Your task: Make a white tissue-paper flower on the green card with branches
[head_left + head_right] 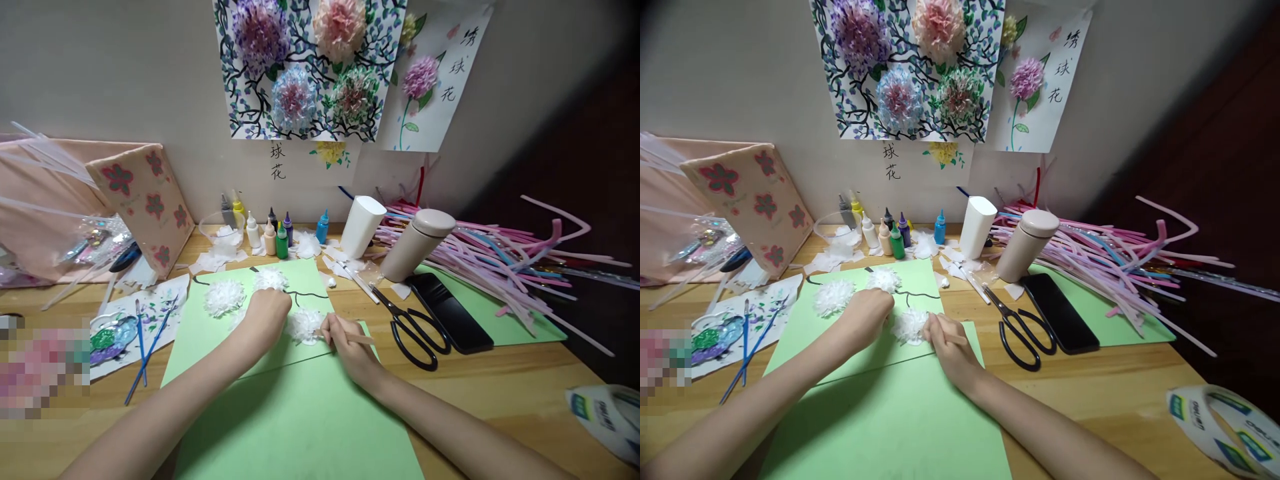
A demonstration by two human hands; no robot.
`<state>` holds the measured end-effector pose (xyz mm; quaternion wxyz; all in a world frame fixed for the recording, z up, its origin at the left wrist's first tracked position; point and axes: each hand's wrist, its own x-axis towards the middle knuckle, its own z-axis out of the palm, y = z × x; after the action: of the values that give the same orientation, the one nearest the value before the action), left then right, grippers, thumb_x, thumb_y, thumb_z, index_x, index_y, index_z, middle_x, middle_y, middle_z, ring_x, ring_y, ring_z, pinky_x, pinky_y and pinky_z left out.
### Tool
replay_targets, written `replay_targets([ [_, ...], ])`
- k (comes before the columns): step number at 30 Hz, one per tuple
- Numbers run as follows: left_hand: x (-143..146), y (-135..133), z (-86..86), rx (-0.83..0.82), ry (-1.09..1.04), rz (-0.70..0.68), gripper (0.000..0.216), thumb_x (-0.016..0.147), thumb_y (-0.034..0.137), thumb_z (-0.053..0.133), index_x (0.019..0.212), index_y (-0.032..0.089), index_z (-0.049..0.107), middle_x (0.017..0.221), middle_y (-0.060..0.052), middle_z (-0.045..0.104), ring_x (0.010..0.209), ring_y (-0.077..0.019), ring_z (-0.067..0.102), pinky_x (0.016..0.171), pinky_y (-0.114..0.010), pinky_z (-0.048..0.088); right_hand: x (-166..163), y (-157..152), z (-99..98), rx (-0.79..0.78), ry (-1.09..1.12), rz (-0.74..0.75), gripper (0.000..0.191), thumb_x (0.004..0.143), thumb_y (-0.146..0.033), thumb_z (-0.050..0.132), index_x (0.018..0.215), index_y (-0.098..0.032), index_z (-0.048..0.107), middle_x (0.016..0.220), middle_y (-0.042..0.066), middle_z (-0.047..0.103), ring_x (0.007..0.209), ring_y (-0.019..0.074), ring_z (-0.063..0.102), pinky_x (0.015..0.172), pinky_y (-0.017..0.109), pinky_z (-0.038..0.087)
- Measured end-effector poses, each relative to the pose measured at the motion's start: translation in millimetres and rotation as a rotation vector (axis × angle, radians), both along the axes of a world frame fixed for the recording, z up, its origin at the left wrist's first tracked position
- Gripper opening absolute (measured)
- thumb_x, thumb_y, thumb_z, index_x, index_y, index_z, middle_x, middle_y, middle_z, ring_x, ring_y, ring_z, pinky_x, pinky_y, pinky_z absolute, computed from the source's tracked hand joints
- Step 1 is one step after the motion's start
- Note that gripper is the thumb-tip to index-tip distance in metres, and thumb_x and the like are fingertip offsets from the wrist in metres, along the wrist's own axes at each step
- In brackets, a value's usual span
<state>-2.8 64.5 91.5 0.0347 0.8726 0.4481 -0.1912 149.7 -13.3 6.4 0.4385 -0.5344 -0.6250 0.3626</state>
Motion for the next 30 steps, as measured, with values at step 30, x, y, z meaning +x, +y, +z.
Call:
replay_targets([
  [30, -9, 5, -3.5, -0.015, -0.112, 0.055, 0.021, 0.058, -0.001, 0.056, 0.067, 0.014, 0.068, 0.074, -0.013, 0.069, 0.074, -0.0257, 0.065, 0.063, -0.028, 0.044, 8, 2, -4.3, -0.2, 0.422, 0.032, 0.056, 0.09, -0.058, 0.028, 0.051, -0.019, 0.04, 0.048, -0.003, 0.035, 0.045, 0.0111, 0.033, 0.048, 0.025, 0.027],
])
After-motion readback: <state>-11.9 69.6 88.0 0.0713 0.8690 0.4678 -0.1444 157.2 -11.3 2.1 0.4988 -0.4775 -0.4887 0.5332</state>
